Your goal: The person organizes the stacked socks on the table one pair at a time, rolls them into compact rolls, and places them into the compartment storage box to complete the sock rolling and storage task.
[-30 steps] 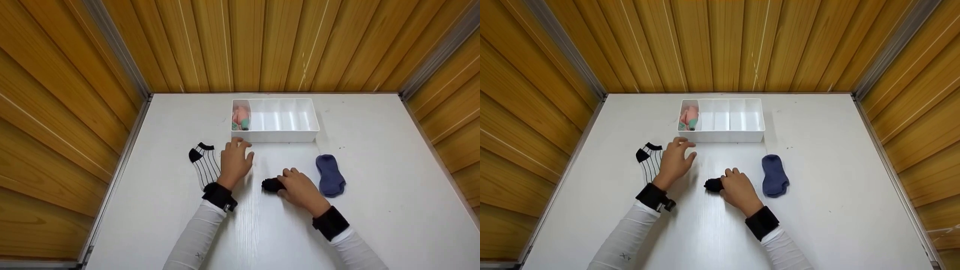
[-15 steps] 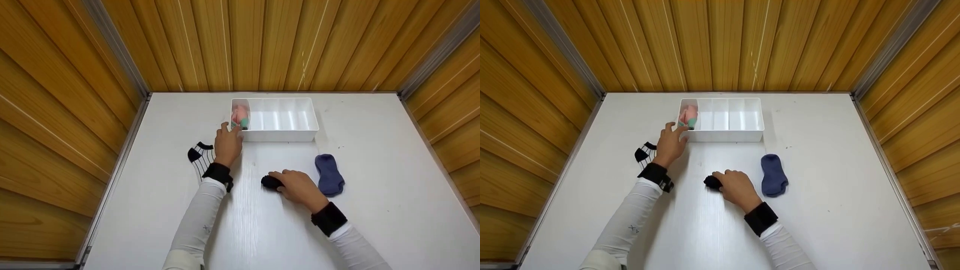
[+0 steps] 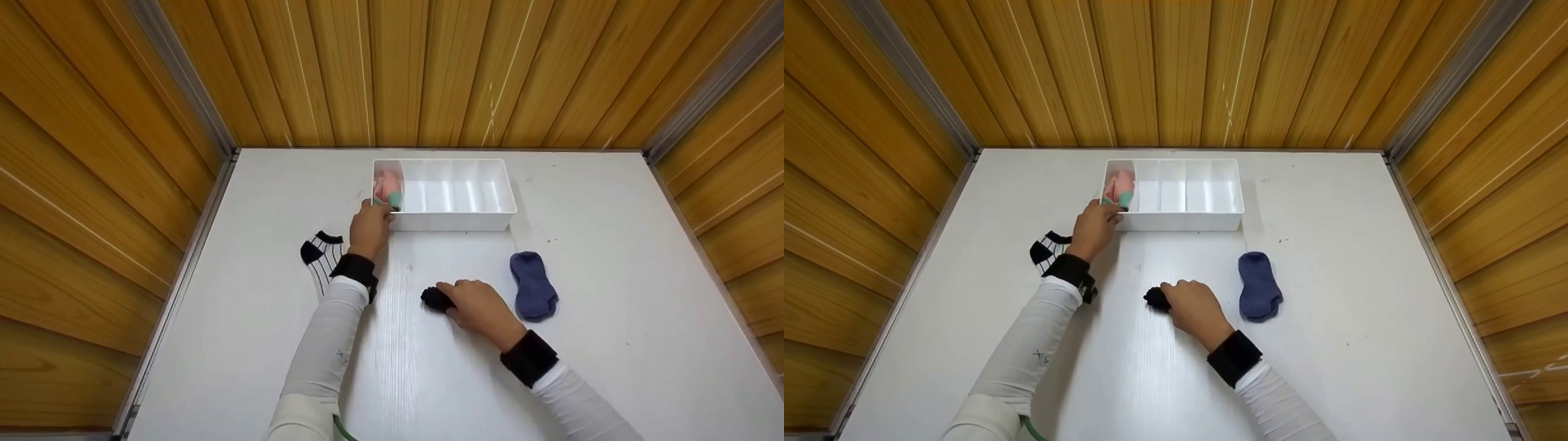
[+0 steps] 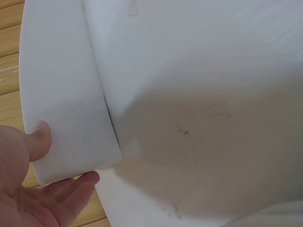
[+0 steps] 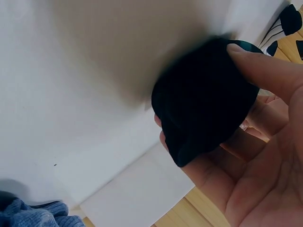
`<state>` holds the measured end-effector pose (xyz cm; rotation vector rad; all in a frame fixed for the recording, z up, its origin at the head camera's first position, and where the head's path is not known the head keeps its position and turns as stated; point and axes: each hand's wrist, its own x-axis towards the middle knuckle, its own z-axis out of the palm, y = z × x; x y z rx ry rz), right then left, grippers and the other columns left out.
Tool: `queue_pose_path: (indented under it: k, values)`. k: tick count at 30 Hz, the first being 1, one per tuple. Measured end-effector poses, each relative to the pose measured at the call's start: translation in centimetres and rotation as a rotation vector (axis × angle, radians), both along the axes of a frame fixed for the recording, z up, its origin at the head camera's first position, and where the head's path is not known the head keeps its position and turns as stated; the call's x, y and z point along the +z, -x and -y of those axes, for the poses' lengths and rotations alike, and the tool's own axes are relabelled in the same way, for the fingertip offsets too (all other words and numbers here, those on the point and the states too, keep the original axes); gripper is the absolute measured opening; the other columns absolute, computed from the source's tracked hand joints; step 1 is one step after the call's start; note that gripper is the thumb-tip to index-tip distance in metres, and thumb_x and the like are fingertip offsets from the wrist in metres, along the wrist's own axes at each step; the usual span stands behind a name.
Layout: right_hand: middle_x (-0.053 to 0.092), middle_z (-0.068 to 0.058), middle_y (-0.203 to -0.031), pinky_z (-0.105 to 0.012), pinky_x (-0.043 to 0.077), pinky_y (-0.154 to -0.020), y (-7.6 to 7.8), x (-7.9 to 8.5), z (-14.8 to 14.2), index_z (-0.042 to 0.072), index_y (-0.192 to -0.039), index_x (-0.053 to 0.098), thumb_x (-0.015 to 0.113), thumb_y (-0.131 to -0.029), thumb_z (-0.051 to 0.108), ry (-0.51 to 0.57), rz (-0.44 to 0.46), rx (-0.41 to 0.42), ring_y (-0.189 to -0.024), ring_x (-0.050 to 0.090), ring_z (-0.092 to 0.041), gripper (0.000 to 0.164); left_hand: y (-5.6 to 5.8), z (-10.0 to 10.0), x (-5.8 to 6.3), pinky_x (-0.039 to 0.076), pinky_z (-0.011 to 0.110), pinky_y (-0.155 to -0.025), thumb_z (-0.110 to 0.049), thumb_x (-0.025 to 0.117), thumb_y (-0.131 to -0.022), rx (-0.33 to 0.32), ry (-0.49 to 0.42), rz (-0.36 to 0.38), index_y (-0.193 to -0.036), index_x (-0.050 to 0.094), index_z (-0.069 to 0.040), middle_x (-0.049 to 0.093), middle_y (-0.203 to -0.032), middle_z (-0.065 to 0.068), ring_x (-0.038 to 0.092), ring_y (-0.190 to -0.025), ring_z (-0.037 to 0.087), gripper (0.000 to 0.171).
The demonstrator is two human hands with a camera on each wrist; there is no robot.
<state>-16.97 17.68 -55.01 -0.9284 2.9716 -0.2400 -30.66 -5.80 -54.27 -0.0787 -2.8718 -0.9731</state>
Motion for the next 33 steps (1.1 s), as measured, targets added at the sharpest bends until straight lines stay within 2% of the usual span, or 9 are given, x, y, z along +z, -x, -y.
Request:
queue_pose_path:
  k: [8, 12, 14, 18, 23, 26, 29, 33]
  values:
    - [0.071, -0.006, -0.081, -0.043, 0.053, -0.066, 0.4, -0.4, -0.4, 0.01, -0.113, 0.071, 0.078, -0.075, 0.011, 0.039, 0.01, 0.011, -0.07, 0.065, -0.023, 0.039, 0.0, 0.1, 0.3, 0.056, 0.048, -0.085, -0.025, 0.067, -0.097, 0.022, 0.042, 0.033, -0.113, 0.078, -0.019, 0.068, -0.121, 0.015, 0.07, -0.104, 0.035, 0.019]
    - [0.074, -0.001, -0.088, -0.041, 0.053, -0.07, 1.3, -0.3, -1.1, 0.014, -0.117, 0.073, 0.077, -0.075, 0.014, 0.109, 0.065, -0.029, -0.073, 0.063, -0.016, 0.042, 0.1, 0.1, 0.4, 0.056, 0.047, -0.085, -0.025, 0.067, -0.098, 0.023, 0.068, 0.043, -0.11, 0.079, -0.018, 0.069, -0.116, 0.013, 0.07, -0.102, 0.033, 0.018]
    - [0.076, -0.002, -0.095, -0.041, 0.053, -0.073, 2.0, 0.2, -1.3, 0.016, -0.12, 0.074, 0.077, -0.077, 0.017, 0.163, 0.096, -0.067, -0.078, 0.065, -0.017, 0.043, 0.1, 0.1, 0.3, 0.055, 0.047, -0.085, -0.025, 0.067, -0.098, 0.025, 0.073, 0.042, -0.108, 0.079, -0.018, 0.07, -0.114, 0.012, 0.07, -0.101, 0.032, 0.018]
    - [0.077, -0.009, -0.104, -0.043, 0.055, -0.074, 4.2, 1.9, -1.2, 0.014, -0.125, 0.073, 0.077, -0.08, 0.02, 0.318, 0.108, -0.183, -0.083, 0.069, -0.024, 0.046, 0.2, 0.1, 0.2, 0.055, 0.047, -0.084, -0.025, 0.068, -0.097, 0.029, 0.068, 0.036, -0.106, 0.079, -0.018, 0.07, -0.11, 0.012, 0.07, -0.099, 0.032, 0.017]
    - [0.076, -0.016, -0.109, -0.045, 0.057, -0.074, 7.7, 4.4, -0.3, 0.008, -0.129, 0.07, 0.073, -0.084, 0.023, 0.498, 0.049, -0.353, -0.086, 0.072, -0.029, 0.047, 0.6, -0.3, 0.3, 0.055, 0.047, -0.084, -0.024, 0.068, -0.096, 0.02, 0.055, 0.05, -0.106, 0.08, -0.018, 0.07, -0.111, 0.013, 0.07, -0.1, 0.033, 0.016]
    - [0.077, -0.014, -0.108, -0.047, 0.056, -0.072, 9.7, 5.4, 0.4, 0.011, -0.127, 0.072, 0.071, -0.084, 0.026, 0.508, 0.009, -0.437, -0.087, 0.073, -0.031, 0.046, 0.6, -0.5, 0.3, 0.055, 0.047, -0.084, -0.023, 0.069, -0.096, 0.016, 0.051, 0.045, -0.105, 0.08, -0.017, 0.071, -0.11, 0.013, 0.07, -0.1, 0.034, 0.016]
    - [0.077, -0.013, -0.1, -0.049, 0.054, -0.066, 11.4, 5.8, 1.3, 0.014, -0.122, 0.074, 0.07, -0.082, 0.029, 0.46, -0.038, -0.493, -0.082, 0.072, -0.035, 0.043, 0.4, -0.4, 0.2, 0.055, 0.048, -0.084, -0.023, 0.069, -0.095, 0.015, 0.05, 0.051, -0.103, 0.08, -0.017, 0.071, -0.108, 0.013, 0.07, -0.099, 0.034, 0.015]
    - [0.077, -0.012, -0.095, -0.047, 0.052, -0.064, 14.0, 6.2, 2.6, 0.013, -0.114, 0.076, 0.068, -0.082, 0.032, 0.466, -0.033, -0.54, -0.08, 0.071, -0.033, 0.038, 0.4, 0.0, 0.3, 0.055, 0.049, -0.083, -0.024, 0.07, -0.095, 0.026, 0.057, 0.05, -0.102, 0.08, -0.016, 0.071, -0.107, 0.013, 0.07, -0.097, 0.034, 0.015]
